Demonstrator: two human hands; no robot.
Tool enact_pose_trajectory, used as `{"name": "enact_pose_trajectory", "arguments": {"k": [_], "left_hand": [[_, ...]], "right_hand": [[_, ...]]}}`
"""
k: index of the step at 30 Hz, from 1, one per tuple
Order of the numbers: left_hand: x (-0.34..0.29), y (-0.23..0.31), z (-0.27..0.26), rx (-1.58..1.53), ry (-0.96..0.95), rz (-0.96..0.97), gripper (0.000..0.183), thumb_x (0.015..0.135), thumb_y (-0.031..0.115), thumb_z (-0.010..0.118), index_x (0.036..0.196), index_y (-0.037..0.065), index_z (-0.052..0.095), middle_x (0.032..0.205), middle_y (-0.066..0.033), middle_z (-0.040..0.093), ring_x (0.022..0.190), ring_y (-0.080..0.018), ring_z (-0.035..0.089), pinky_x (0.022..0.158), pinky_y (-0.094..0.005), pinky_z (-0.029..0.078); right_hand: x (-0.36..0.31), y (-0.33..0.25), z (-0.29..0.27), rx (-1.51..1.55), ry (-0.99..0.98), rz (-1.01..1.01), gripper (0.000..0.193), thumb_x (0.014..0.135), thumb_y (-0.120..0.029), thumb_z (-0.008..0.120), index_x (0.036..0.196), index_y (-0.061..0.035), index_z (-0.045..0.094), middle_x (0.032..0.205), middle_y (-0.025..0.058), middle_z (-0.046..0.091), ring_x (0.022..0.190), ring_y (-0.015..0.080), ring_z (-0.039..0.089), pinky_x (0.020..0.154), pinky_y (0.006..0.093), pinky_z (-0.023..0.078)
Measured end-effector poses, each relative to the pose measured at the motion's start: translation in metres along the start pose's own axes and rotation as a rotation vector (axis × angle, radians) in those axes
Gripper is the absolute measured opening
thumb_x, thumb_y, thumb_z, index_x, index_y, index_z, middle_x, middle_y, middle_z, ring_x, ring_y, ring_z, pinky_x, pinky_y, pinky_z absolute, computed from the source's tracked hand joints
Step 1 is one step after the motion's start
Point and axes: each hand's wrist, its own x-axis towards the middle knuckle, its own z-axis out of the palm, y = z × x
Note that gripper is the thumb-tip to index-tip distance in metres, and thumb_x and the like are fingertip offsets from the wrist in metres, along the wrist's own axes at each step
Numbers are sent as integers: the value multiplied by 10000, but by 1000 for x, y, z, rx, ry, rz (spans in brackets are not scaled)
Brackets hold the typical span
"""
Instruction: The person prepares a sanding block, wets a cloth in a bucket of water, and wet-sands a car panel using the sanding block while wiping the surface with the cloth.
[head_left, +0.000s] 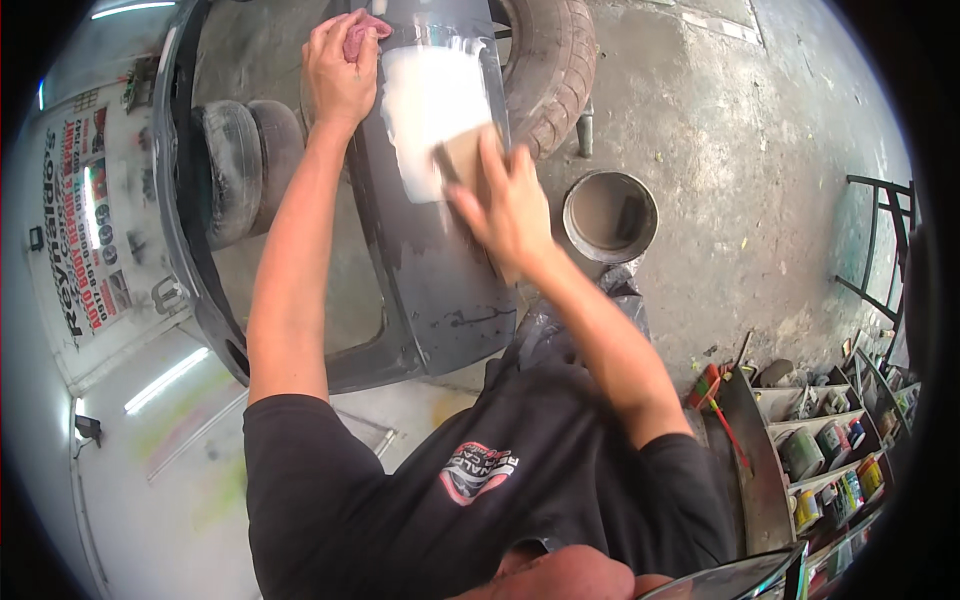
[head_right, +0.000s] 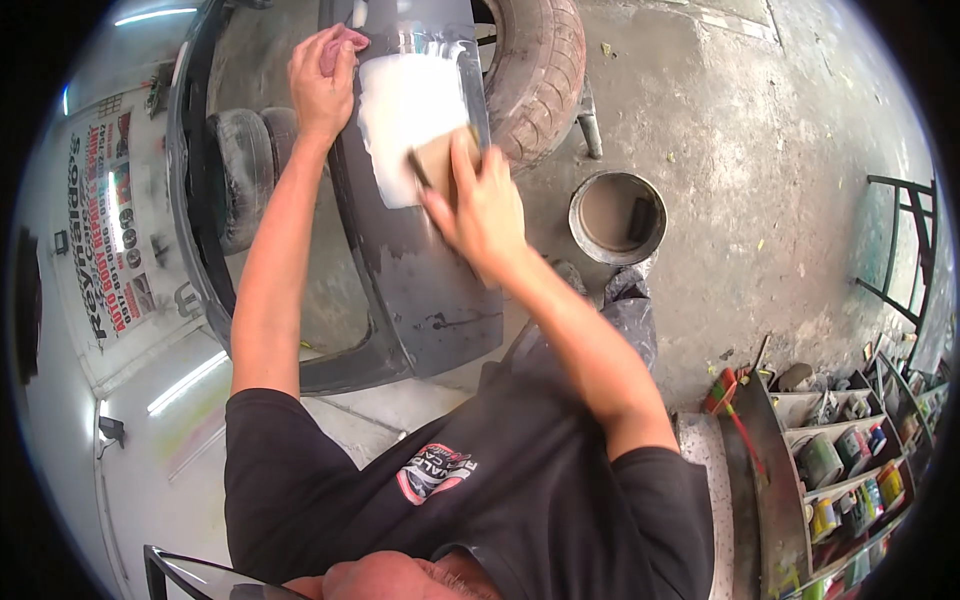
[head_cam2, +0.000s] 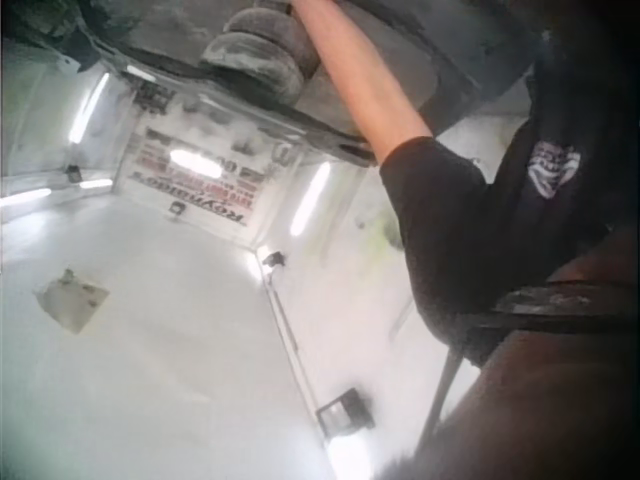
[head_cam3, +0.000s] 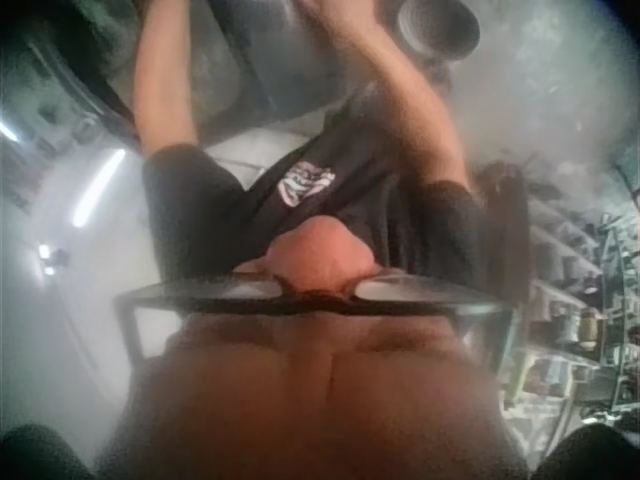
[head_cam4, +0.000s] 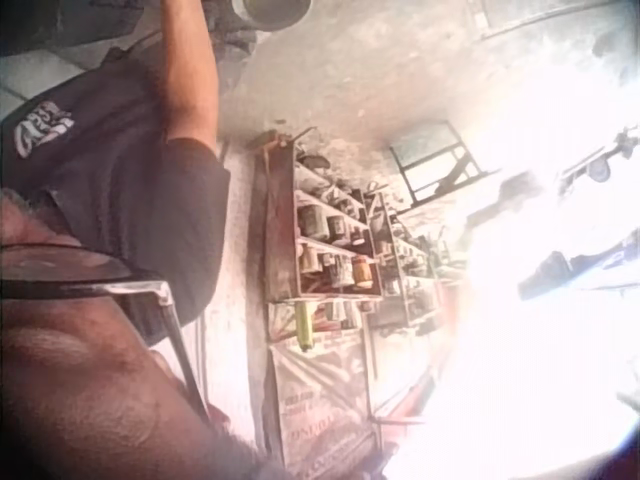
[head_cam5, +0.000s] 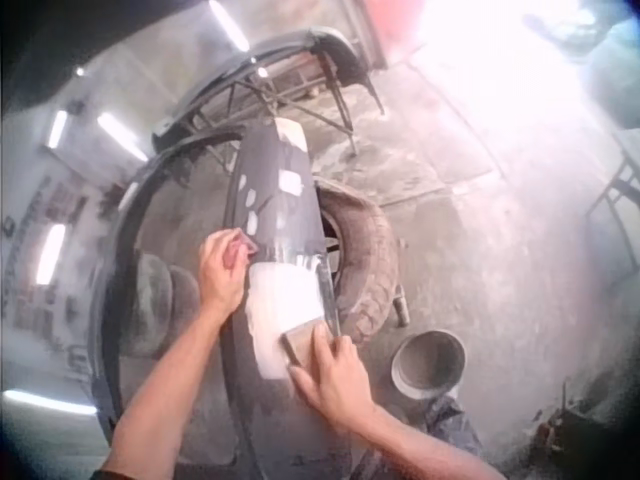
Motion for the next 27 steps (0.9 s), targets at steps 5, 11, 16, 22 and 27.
{"name": "enact_pose_trajectory", "arguments": {"k": [5,11,16,22,27], "left_hand": [[2,2,16,-2,-72,-7,281,955,274,695,1187,121,731,1215,-73,685,1163,-290,608,1043,-417,443],[-3,8,-1,13,3,-26,288,975,269,692,1197,87,720,1167,-86,719,1150,-291,623,1018,-417,445],[8,29,-7,0,2,-84,260,928,173,723,1148,38,692,1155,-167,648,1080,-379,613,954,-455,488],[-5,6,7,18,2,-71,291,1001,338,664,1157,102,735,1163,-85,715,1136,-291,628,1012,-417,447],[4,25,-20,-6,7,-145,256,946,182,695,1163,46,697,1168,-166,648,1083,-386,606,961,-461,485]], "right_hand": [[162,7,-13,-45,51,216,683,896,-433,711,1411,-36,505,1215,336,555,1138,492,604,902,543,555],[-10,-31,-5,-117,-6,-126,736,834,-310,812,1512,-234,538,1115,279,521,978,458,576,813,512,528],[75,-21,-9,-266,49,-86,664,906,-418,723,1517,-250,523,1169,322,525,1050,494,611,868,544,555],[110,-17,7,-276,93,-43,629,897,-387,718,1480,-226,548,1181,313,550,1074,477,610,855,538,557],[-23,-37,-6,-183,-83,-258,823,758,-222,866,1515,-237,543,1163,303,517,1046,473,581,893,529,526]]}}
